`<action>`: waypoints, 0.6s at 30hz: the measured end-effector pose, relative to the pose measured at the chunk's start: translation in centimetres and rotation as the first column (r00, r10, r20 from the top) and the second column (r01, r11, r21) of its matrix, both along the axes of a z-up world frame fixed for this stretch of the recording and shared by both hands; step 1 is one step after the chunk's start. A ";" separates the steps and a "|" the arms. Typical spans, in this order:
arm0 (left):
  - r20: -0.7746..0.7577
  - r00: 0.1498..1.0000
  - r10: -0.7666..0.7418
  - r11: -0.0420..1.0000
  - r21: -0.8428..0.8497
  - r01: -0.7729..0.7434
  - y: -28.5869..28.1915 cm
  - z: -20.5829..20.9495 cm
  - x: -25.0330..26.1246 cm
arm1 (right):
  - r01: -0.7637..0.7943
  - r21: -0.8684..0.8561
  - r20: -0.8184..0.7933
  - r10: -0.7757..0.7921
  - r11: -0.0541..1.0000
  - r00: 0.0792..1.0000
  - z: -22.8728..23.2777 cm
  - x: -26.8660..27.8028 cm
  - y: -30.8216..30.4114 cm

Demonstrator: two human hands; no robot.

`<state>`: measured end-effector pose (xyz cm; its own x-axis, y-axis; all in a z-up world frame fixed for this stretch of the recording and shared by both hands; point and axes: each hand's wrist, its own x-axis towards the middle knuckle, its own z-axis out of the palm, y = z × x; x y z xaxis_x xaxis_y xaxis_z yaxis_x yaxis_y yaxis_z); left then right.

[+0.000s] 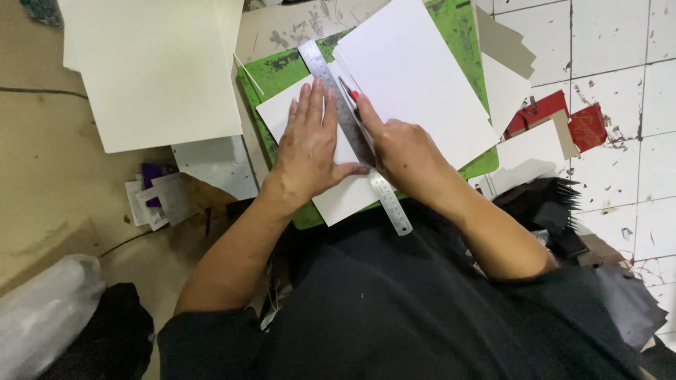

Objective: Cutting sheets of paper using a metal ruler and a utility knife on a cutting mat.

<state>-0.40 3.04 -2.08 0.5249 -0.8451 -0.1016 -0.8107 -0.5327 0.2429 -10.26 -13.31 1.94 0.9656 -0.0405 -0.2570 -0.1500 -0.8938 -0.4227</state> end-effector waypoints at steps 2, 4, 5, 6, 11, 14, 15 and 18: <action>0.011 1.000 0.000 1.000 0.007 0.000 0.1 0.0 -0.1 | -0.001 0.040 -0.040 0.002 0.999 0.999 0.4 -2.6 0.1; 0.015 1.000 -0.011 1.000 0.013 0.011 -0.3 0.0 0.0 | 0.011 0.079 -0.086 -0.004 0.997 0.996 0.1 -5.7 -0.1; -0.006 1.000 -0.016 0.989 0.146 0.017 -0.4 0.0 0.1 | 0.005 0.100 -0.117 0.007 0.995 0.993 -0.4 -7.5 0.0; -0.027 0.999 -0.020 0.961 0.277 0.027 -0.6 -0.1 0.1 | 0.000 0.121 -0.147 0.018 0.993 0.989 -0.9 -9.4 0.0; -0.040 0.999 -0.018 0.960 0.279 0.029 -0.7 -0.2 0.2 | 0.049 0.107 -0.211 -0.026 0.993 0.977 -0.3 -17.3 1.1; -0.050 0.999 -0.008 0.956 0.292 0.023 -0.8 0.1 0.2 | 0.060 0.080 -0.262 -0.037 0.995 0.964 -0.6 -20.3 1.5; -0.042 0.999 -0.003 0.965 0.261 0.014 -0.8 0.2 0.3 | 0.044 0.053 -0.244 -0.030 0.998 0.969 -0.8 -20.9 1.5; -0.088 0.996 0.010 0.967 0.255 0.013 -0.7 0.6 0.1 | 0.118 0.099 -0.521 -0.050 0.988 0.852 2.2 -18.7 -0.3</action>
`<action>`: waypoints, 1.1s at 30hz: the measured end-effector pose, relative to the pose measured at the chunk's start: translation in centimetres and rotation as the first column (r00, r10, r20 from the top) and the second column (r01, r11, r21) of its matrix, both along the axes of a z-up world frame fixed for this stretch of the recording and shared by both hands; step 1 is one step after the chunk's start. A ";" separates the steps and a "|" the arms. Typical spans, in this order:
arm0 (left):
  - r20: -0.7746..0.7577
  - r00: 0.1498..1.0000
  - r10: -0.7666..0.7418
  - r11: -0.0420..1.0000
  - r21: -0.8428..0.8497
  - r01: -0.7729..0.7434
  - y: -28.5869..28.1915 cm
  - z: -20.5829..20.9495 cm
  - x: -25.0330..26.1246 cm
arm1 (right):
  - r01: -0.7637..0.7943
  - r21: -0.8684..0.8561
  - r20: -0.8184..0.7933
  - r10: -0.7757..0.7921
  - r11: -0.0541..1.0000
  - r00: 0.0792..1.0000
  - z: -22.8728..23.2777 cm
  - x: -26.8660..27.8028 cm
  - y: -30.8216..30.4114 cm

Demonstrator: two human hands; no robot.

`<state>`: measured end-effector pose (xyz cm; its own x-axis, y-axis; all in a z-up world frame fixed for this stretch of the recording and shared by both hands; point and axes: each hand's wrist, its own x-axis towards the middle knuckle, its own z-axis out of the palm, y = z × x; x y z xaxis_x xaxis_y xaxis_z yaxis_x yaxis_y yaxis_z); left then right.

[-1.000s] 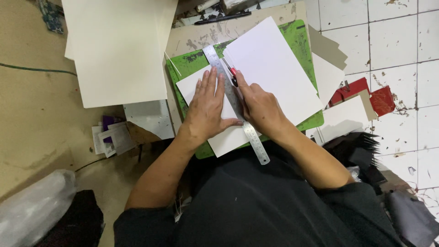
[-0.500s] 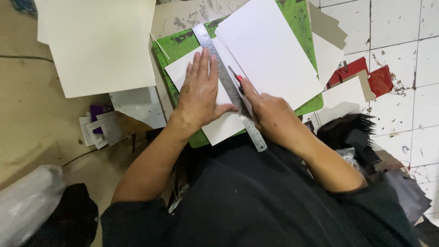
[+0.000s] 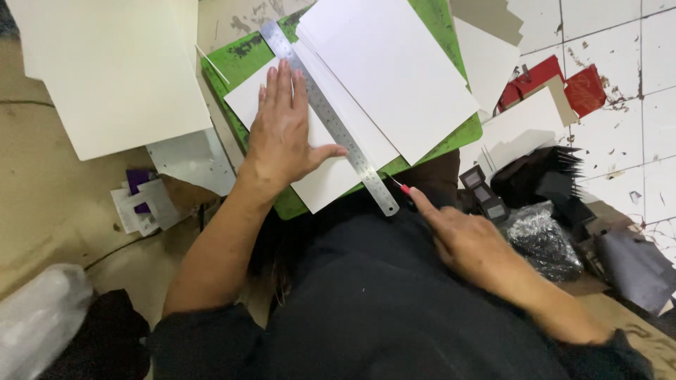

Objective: Cutting sheets of paper using a metal ruler and a utility knife on a cutting mat.

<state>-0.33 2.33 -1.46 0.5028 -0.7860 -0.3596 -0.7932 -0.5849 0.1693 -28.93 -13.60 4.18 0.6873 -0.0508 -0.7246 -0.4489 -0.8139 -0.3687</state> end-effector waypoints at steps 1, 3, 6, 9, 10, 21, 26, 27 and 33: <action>0.016 1.000 0.000 1.000 -0.011 0.000 0.1 -0.1 -0.1 | 0.000 -0.011 0.016 0.000 1.000 1.000 0.9 1.0 -1.0; 0.080 0.997 -0.019 0.976 -0.216 0.036 0.6 -0.2 -0.2 | 0.299 -0.045 0.199 -0.285 0.953 0.938 2.9 3.1 -2.7; 0.119 0.993 -0.023 0.978 -0.204 0.047 0.6 0.2 -0.4 | 0.491 -0.086 0.520 -0.382 0.867 0.764 -1.8 7.4 -7.2; 0.088 0.996 -0.003 0.987 -0.162 0.017 0.6 -0.2 -0.3 | 0.524 -0.017 0.560 -0.426 0.851 0.710 -6.4 13.3 -10.3; 0.103 0.995 0.011 0.985 -0.170 0.007 0.5 0.0 -0.3 | 0.513 -0.016 0.574 -0.412 0.858 0.707 -6.1 14.2 -9.9; 0.058 0.998 0.023 0.990 -0.139 -0.015 0.5 0.3 -0.3 | 0.553 -0.085 0.520 -0.437 0.829 0.734 -6.4 15.9 -9.2; 0.067 0.997 0.025 0.990 -0.140 -0.016 0.7 0.7 -0.3 | 0.548 -0.066 0.403 -0.480 0.834 0.779 -2.7 16.6 -7.6; 0.069 0.997 0.022 0.990 -0.138 -0.012 0.7 0.6 -0.4 | 0.585 -0.045 0.356 -0.534 0.810 0.767 -2.2 16.5 -7.1; 0.082 0.996 0.015 0.989 -0.148 -0.002 0.7 0.3 -0.4 | 0.659 0.098 0.355 -0.645 0.745 0.676 -1.5 15.3 -8.0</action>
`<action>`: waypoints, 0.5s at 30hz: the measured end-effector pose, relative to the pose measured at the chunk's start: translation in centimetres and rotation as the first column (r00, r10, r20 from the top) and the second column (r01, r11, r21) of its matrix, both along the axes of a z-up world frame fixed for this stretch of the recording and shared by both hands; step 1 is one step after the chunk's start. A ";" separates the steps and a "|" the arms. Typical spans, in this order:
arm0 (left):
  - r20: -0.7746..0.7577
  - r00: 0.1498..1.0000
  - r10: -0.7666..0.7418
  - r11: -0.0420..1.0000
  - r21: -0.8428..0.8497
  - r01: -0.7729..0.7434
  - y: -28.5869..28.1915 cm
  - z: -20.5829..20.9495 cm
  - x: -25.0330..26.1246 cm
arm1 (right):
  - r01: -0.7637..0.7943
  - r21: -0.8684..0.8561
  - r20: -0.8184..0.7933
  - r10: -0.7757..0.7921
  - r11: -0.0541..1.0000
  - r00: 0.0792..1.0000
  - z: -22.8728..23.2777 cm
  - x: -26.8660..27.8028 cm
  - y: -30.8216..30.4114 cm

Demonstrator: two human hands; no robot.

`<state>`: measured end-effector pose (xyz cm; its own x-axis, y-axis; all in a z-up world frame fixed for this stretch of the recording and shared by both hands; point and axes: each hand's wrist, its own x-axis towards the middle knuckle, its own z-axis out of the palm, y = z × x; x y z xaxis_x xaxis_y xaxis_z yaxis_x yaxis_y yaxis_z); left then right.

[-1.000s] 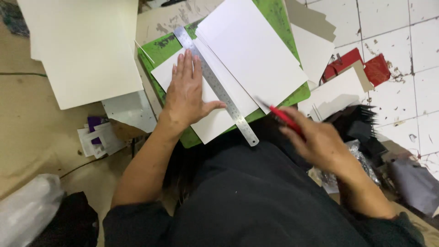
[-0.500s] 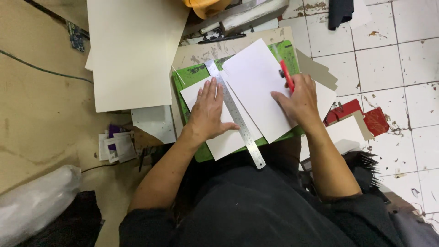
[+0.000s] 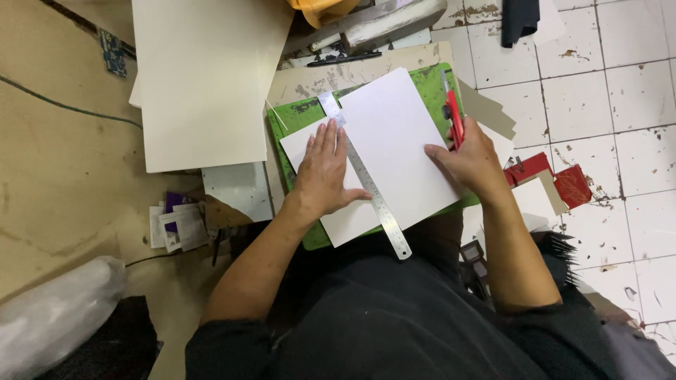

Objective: Cutting sheets of paper using a metal ruler and a utility knife on a cutting mat.

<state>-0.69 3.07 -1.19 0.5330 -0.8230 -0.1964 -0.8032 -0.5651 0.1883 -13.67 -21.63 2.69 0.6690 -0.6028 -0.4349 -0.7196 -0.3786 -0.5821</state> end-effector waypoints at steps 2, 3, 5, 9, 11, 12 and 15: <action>-0.014 1.000 0.004 1.000 0.006 -0.004 0.0 0.1 0.0 | -0.053 0.051 0.134 0.046 0.997 0.990 -1.0 -0.6 -1.0; -0.028 1.000 0.009 1.000 0.012 -0.009 0.0 0.1 0.0 | -0.114 0.094 0.268 0.085 0.989 0.960 -1.5 -0.9 -1.4; -0.029 1.000 0.011 1.000 0.009 -0.011 0.0 0.2 0.0 | -0.092 0.123 0.331 0.047 0.988 0.942 -3.7 -2.9 -2.7; -0.022 1.000 0.022 0.999 -0.039 -0.022 0.2 -0.8 -0.1 | -0.027 0.186 0.430 -0.056 0.982 0.901 -3.4 -4.0 -3.0; -0.022 0.999 0.024 0.999 -0.048 -0.025 0.3 -0.9 -0.1 | -0.037 0.157 0.440 -0.036 0.987 0.897 -3.5 -3.7 -3.4; -0.025 0.999 0.026 0.998 -0.063 -0.027 0.2 -1.0 -0.1 | -0.047 0.124 0.448 -0.014 0.991 0.894 -3.4 -3.7 -3.6; -0.024 1.000 0.011 0.999 -0.037 -0.012 0.3 -0.8 0.0 | -0.095 0.089 0.461 0.043 0.992 0.886 -4.1 -1.7 -6.2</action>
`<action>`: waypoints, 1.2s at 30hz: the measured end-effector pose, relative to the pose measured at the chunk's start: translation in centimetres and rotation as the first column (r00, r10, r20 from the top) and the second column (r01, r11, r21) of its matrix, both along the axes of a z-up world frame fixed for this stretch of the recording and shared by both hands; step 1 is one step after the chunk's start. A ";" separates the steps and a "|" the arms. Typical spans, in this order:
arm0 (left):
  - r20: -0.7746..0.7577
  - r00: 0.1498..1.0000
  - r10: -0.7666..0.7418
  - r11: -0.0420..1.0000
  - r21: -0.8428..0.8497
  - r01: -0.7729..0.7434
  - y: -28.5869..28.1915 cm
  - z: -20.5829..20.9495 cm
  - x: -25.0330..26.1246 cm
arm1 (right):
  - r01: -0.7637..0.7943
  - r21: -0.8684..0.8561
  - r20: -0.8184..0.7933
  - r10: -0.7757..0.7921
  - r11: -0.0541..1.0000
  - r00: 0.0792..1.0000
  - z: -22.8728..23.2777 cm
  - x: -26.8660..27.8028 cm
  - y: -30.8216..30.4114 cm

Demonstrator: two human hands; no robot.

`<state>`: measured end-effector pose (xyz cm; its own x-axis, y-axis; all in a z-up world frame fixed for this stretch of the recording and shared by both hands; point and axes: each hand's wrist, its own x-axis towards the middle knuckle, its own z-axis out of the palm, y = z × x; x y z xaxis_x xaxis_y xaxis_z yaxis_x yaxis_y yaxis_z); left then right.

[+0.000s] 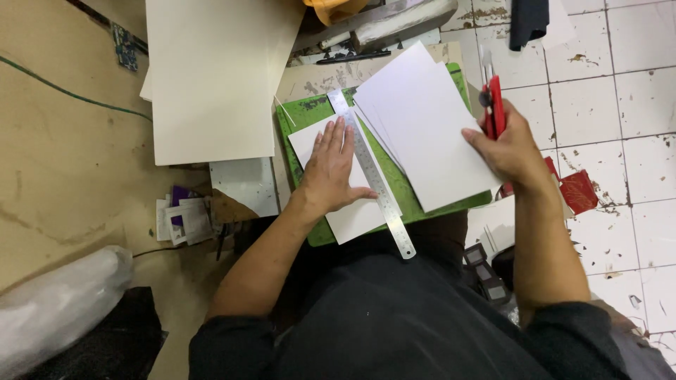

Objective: Cutting sheets of paper using a metal ruler and a utility knife on a cutting mat.

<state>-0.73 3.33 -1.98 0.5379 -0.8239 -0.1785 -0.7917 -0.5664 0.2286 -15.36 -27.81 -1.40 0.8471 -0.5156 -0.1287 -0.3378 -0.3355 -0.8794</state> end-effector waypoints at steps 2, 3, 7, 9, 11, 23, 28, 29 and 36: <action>-0.064 0.998 0.009 0.998 0.057 -0.006 -0.3 -0.1 0.1 | 0.067 0.010 -0.177 -0.064 0.998 0.982 4.4 2.2 -0.8; -0.126 0.992 0.020 0.994 0.112 -0.006 -0.5 -0.1 0.3 | 0.134 0.008 -0.347 -0.123 0.991 0.930 6.6 3.5 -1.3; -0.108 0.994 0.007 0.999 0.039 -0.003 -0.2 -2.0 0.4 | 0.178 -0.035 -0.016 -0.179 0.983 0.984 7.1 0.2 -5.0; -0.091 0.996 -0.002 1.000 0.020 0.004 -0.2 -2.3 0.4 | 0.280 0.007 -0.140 -0.276 0.960 0.951 10.7 -0.5 -1.1; -0.226 0.974 0.027 0.991 -0.124 -0.056 0.3 -1.2 -0.1 | 0.255 0.150 -0.056 -0.249 0.955 0.967 7.0 -1.4 0.6; -0.909 0.363 0.206 0.208 -0.322 -0.924 8.3 -5.9 -3.9 | -0.123 0.034 -0.318 0.127 0.992 0.939 -1.9 -4.3 14.3; -0.897 0.384 0.221 0.193 -0.346 -0.918 8.4 -6.9 -3.9 | -0.258 -0.144 -0.395 0.184 0.955 0.900 -3.2 -7.6 16.2; -0.888 0.389 0.246 0.196 -0.347 -0.917 8.3 -7.0 -3.8 | -0.244 -0.076 -0.414 0.192 0.967 0.890 -3.2 -7.7 16.2; -0.548 0.565 0.618 0.516 -0.260 -0.816 5.6 -0.5 -4.1 | -0.102 0.133 -0.402 0.148 0.986 0.904 -0.9 -6.8 15.6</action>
<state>-4.85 8.91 -2.53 0.9545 -0.1987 -0.2222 0.0433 -0.6453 0.7627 -22.13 -12.17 -2.26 0.7646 -0.3730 -0.5256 -0.6368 -0.3113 -0.7053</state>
